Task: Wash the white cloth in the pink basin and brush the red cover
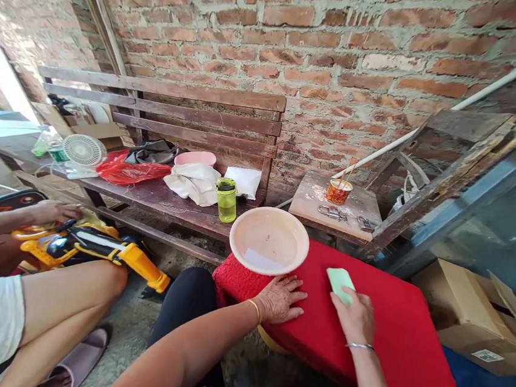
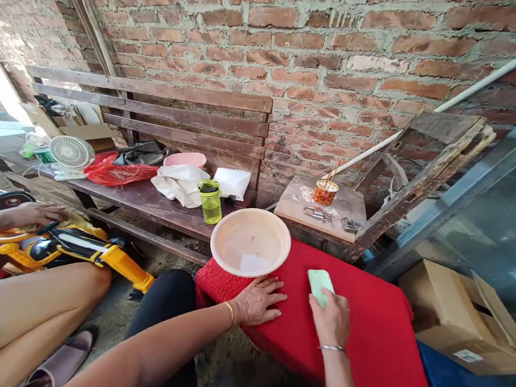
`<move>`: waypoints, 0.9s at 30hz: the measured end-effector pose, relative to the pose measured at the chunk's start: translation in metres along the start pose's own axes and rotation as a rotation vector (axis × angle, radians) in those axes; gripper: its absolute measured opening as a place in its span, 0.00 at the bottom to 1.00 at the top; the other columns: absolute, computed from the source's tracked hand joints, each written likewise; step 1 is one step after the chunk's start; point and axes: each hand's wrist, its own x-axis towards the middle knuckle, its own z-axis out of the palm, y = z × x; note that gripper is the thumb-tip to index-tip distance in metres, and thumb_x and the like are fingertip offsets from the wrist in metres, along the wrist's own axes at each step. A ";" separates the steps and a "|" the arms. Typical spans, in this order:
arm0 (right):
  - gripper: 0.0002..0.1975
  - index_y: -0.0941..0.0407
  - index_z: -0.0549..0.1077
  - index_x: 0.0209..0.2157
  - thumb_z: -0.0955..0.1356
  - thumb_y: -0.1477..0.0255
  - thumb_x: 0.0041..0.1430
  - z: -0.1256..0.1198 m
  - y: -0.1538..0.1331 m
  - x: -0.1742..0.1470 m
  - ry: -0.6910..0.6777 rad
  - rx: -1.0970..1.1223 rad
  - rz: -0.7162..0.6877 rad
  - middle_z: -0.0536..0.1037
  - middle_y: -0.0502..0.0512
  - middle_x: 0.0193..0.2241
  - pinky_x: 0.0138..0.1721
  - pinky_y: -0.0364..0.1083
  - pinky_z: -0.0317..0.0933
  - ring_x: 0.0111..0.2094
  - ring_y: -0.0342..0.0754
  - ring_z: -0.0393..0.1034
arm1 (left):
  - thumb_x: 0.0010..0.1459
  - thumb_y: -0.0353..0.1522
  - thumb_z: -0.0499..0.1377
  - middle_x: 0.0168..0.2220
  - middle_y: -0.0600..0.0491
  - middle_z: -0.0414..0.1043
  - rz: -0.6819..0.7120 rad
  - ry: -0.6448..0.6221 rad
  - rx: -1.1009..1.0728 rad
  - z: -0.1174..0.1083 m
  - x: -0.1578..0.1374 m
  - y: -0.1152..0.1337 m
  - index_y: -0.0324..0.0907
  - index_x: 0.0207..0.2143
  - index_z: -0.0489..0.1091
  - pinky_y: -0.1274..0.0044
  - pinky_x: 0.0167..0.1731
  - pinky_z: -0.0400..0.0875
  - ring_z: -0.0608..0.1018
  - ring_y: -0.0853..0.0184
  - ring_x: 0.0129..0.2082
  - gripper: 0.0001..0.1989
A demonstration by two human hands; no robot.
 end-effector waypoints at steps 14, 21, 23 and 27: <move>0.27 0.54 0.78 0.51 0.65 0.52 0.59 -0.013 0.019 0.034 0.009 -0.070 0.186 0.77 0.63 0.36 0.41 0.53 0.64 0.45 0.62 0.68 | 0.66 0.48 0.57 0.64 0.46 0.66 -0.011 -0.015 -0.024 -0.006 -0.002 0.003 0.48 0.61 0.70 0.60 0.66 0.56 0.66 0.52 0.66 0.26; 0.18 0.54 0.79 0.47 0.68 0.61 0.59 0.025 -0.072 0.042 -0.114 0.026 -0.148 0.76 0.61 0.41 0.48 0.50 0.62 0.43 0.55 0.70 | 0.65 0.48 0.58 0.64 0.49 0.67 -0.022 -0.011 -0.005 -0.006 -0.003 0.002 0.51 0.60 0.71 0.61 0.66 0.57 0.66 0.54 0.65 0.25; 0.19 0.53 0.79 0.49 0.68 0.60 0.59 0.021 -0.045 0.045 -0.110 -0.034 -0.086 0.76 0.60 0.39 0.47 0.50 0.63 0.42 0.55 0.70 | 0.65 0.48 0.58 0.64 0.48 0.67 -0.028 -0.010 -0.014 -0.005 -0.003 0.002 0.51 0.60 0.71 0.61 0.66 0.57 0.66 0.53 0.65 0.25; 0.25 0.52 0.78 0.52 0.65 0.53 0.60 0.000 0.024 0.058 -0.030 -0.205 0.231 0.76 0.62 0.35 0.38 0.52 0.64 0.37 0.58 0.70 | 0.64 0.49 0.58 0.65 0.48 0.66 -0.030 -0.012 -0.033 -0.004 -0.004 0.002 0.50 0.61 0.71 0.61 0.66 0.58 0.65 0.53 0.66 0.26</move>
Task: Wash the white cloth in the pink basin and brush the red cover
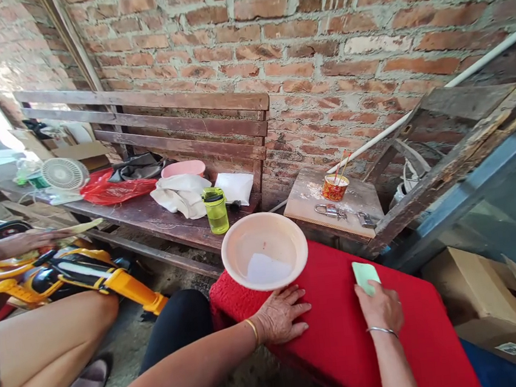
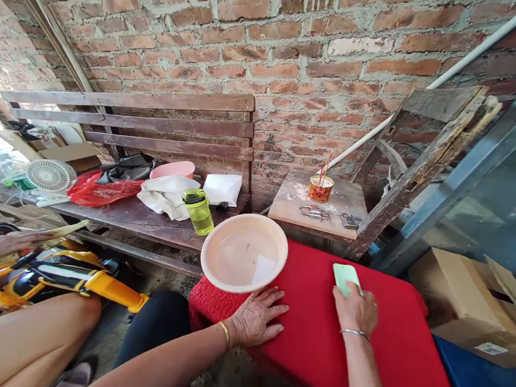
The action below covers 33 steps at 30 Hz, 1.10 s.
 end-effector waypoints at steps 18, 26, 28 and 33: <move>0.24 0.57 0.77 0.55 0.66 0.60 0.62 -0.022 -0.024 0.034 -0.111 0.043 -0.094 0.76 0.67 0.41 0.46 0.53 0.63 0.42 0.59 0.72 | 0.65 0.47 0.58 0.66 0.51 0.64 -0.027 -0.022 -0.027 -0.001 -0.004 -0.003 0.51 0.60 0.71 0.61 0.67 0.56 0.64 0.54 0.67 0.24; 0.38 0.54 0.68 0.64 0.58 0.45 0.62 -0.058 0.109 0.047 -0.112 0.036 0.501 0.72 0.79 0.50 0.40 0.60 0.65 0.50 0.70 0.72 | 0.65 0.47 0.59 0.66 0.50 0.64 -0.031 -0.029 -0.021 -0.004 -0.001 0.002 0.49 0.60 0.71 0.60 0.68 0.55 0.63 0.54 0.67 0.24; 0.38 0.54 0.67 0.64 0.57 0.45 0.63 -0.058 0.088 0.036 -0.130 0.058 0.440 0.73 0.76 0.49 0.41 0.59 0.66 0.49 0.67 0.73 | 0.65 0.47 0.59 0.66 0.51 0.65 -0.037 -0.024 -0.032 -0.006 -0.001 0.002 0.50 0.60 0.71 0.61 0.68 0.55 0.63 0.55 0.67 0.24; 0.25 0.49 0.74 0.56 0.64 0.53 0.63 -0.034 -0.037 -0.007 -0.245 0.167 -0.014 0.74 0.60 0.46 0.44 0.47 0.66 0.45 0.53 0.74 | 0.66 0.45 0.59 0.65 0.51 0.66 -0.034 -0.010 -0.026 -0.007 -0.001 0.001 0.51 0.59 0.72 0.62 0.67 0.56 0.65 0.56 0.67 0.22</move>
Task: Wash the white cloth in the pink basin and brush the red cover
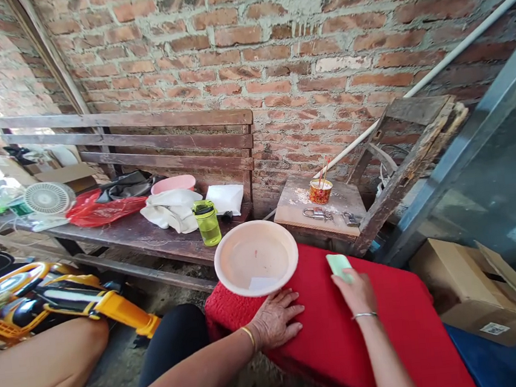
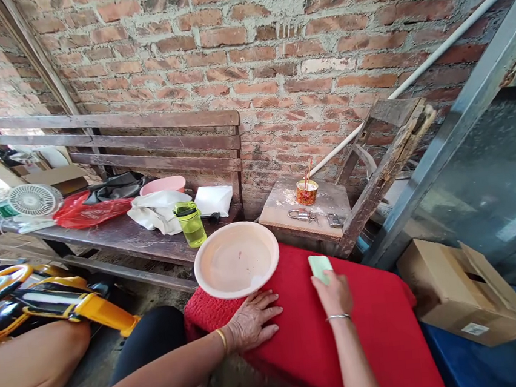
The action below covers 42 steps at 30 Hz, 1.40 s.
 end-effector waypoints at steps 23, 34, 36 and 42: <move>0.31 0.55 0.73 0.58 0.63 0.51 0.62 -0.033 0.073 -0.003 0.065 0.006 0.203 0.76 0.67 0.44 0.42 0.50 0.67 0.43 0.58 0.75 | 0.67 0.38 0.58 0.64 0.49 0.67 0.023 0.040 0.025 0.007 -0.001 -0.003 0.49 0.58 0.73 0.59 0.66 0.58 0.66 0.56 0.65 0.19; 0.20 0.47 0.79 0.49 0.71 0.60 0.55 0.003 0.016 0.007 0.017 0.010 -0.077 0.75 0.55 0.46 0.51 0.44 0.62 0.48 0.50 0.72 | 0.66 0.36 0.58 0.63 0.51 0.68 0.041 0.067 0.033 0.007 -0.002 -0.005 0.50 0.56 0.74 0.61 0.66 0.60 0.68 0.58 0.64 0.17; 0.23 0.51 0.76 0.53 0.68 0.58 0.59 -0.023 0.057 0.009 0.050 -0.039 0.052 0.76 0.61 0.45 0.50 0.49 0.64 0.47 0.55 0.73 | 0.67 0.36 0.57 0.63 0.51 0.68 0.036 0.066 0.026 0.007 -0.001 -0.004 0.50 0.57 0.74 0.61 0.66 0.60 0.68 0.58 0.64 0.17; 0.30 0.57 0.71 0.60 0.61 0.54 0.64 -0.074 0.107 0.007 0.108 -0.101 0.382 0.77 0.70 0.44 0.44 0.54 0.67 0.47 0.62 0.74 | 0.66 0.36 0.58 0.64 0.49 0.68 0.022 0.048 0.032 0.005 0.000 0.000 0.49 0.58 0.73 0.60 0.65 0.61 0.68 0.56 0.64 0.18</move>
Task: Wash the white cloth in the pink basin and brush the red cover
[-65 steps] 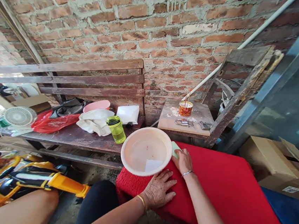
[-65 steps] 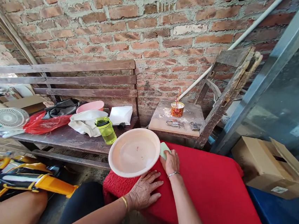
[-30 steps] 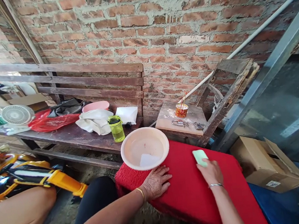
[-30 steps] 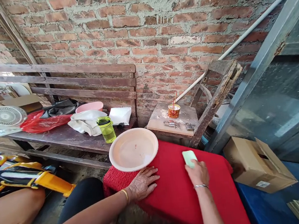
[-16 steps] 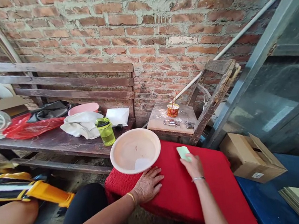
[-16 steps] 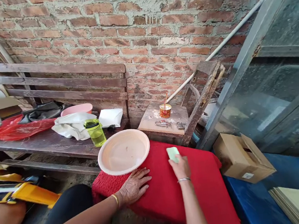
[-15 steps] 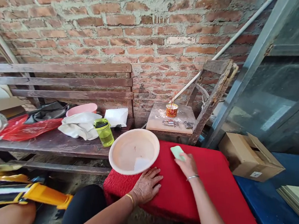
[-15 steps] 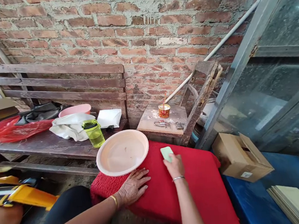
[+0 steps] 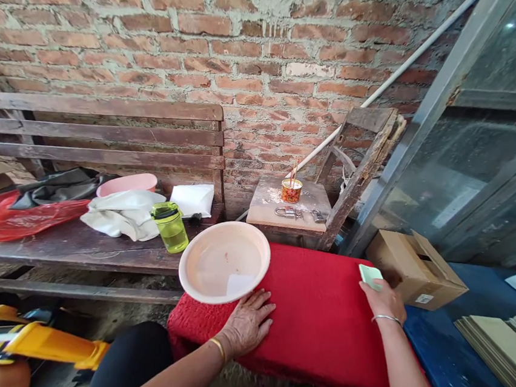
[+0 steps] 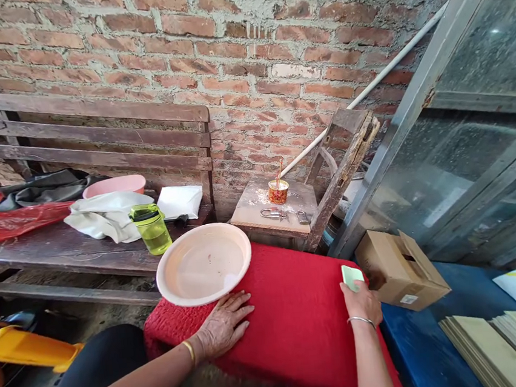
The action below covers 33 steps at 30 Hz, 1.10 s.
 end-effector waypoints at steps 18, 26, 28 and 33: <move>0.20 0.49 0.79 0.50 0.72 0.60 0.56 0.063 -0.118 -0.002 -0.064 0.093 -0.450 0.75 0.57 0.47 0.51 0.45 0.61 0.47 0.51 0.72 | 0.62 0.31 0.59 0.64 0.51 0.67 0.055 0.058 0.068 0.017 -0.007 -0.015 0.52 0.57 0.73 0.61 0.63 0.66 0.70 0.55 0.63 0.21; 0.25 0.57 0.73 0.56 0.64 0.59 0.64 -0.003 -0.002 0.018 0.041 0.056 -0.019 0.76 0.65 0.45 0.47 0.52 0.65 0.46 0.57 0.74 | 0.64 0.34 0.58 0.63 0.51 0.69 0.083 0.079 0.086 0.023 -0.004 -0.023 0.52 0.56 0.75 0.60 0.62 0.67 0.72 0.55 0.61 0.19; 0.24 0.56 0.74 0.55 0.66 0.59 0.63 0.005 -0.014 -0.004 0.030 0.094 -0.066 0.76 0.64 0.47 0.47 0.50 0.65 0.46 0.55 0.74 | 0.64 0.35 0.57 0.62 0.51 0.70 0.081 0.080 0.077 0.024 -0.003 -0.025 0.53 0.55 0.75 0.60 0.62 0.66 0.73 0.55 0.61 0.18; 0.20 0.48 0.78 0.47 0.74 0.58 0.53 0.059 -0.095 -0.083 -0.064 0.224 -0.358 0.76 0.54 0.46 0.47 0.43 0.64 0.45 0.48 0.73 | 0.65 0.35 0.56 0.61 0.52 0.71 0.095 0.096 0.083 0.025 -0.002 -0.030 0.54 0.56 0.75 0.60 0.61 0.67 0.73 0.56 0.60 0.18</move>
